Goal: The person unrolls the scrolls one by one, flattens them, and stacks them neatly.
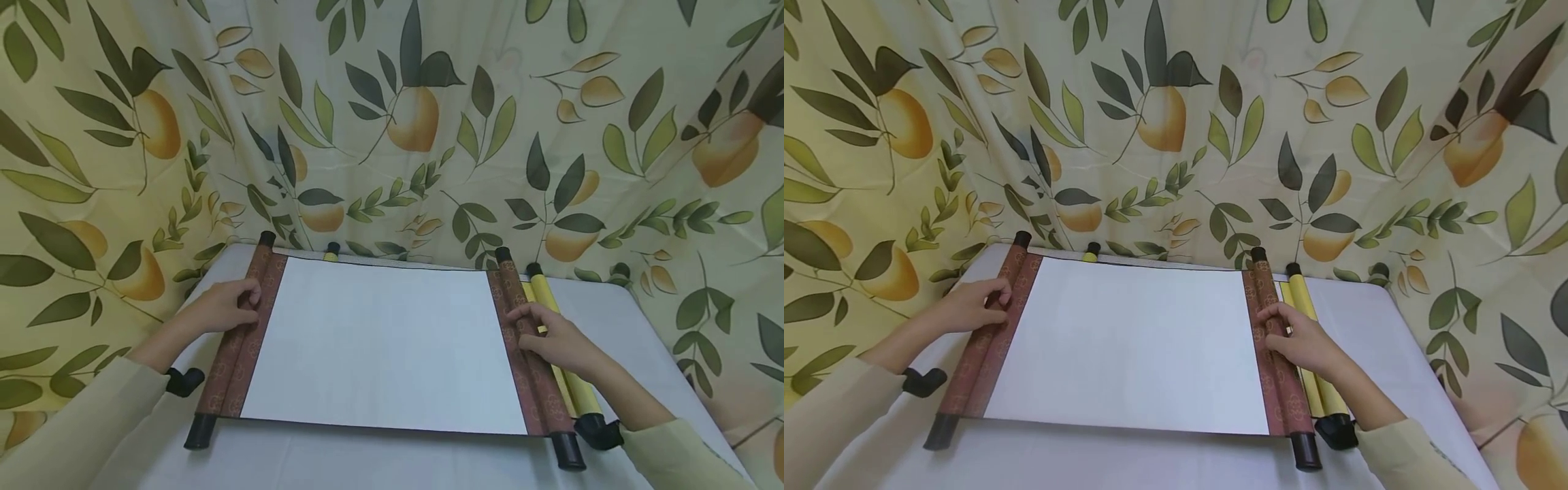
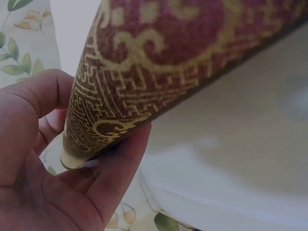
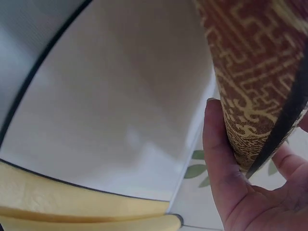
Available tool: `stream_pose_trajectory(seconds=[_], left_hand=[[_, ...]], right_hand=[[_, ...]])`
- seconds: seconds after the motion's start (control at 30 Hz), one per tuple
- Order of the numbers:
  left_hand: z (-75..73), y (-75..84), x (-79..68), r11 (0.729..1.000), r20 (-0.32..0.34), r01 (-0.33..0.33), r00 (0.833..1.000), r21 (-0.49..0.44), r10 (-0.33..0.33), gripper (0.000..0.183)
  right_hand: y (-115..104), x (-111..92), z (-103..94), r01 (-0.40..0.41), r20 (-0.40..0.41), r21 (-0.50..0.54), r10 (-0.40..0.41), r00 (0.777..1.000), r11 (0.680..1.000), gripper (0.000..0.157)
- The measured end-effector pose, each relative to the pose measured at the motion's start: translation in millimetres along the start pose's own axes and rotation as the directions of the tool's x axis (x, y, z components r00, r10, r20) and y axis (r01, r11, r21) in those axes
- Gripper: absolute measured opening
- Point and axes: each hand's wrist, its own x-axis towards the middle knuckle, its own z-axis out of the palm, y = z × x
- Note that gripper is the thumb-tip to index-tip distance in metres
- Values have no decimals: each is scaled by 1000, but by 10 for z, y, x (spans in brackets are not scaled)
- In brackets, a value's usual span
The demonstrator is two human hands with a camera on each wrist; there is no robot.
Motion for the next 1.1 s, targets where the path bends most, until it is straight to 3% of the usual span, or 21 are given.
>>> stream_pose_trajectory(seconds=[0.23, 0.73, 1.1], left_hand=[[46, -114, 29, 999, 47, 27, 999, -21, -26, 24], [-5, -213, 229, 999, 17, 27, 999, -23, -27, 18], [-60, -205, 376, 999, 5, 31, 1000, -26, -31, 16]], right_hand=[[44, 91, 121, -10, 28, 26, 9, 1000, 1000, 41], [68, 288, 141, -22, 22, -32, 23, 999, 999, 42], [73, 401, 113, -51, 19, 10, 51, 999, 999, 43]])
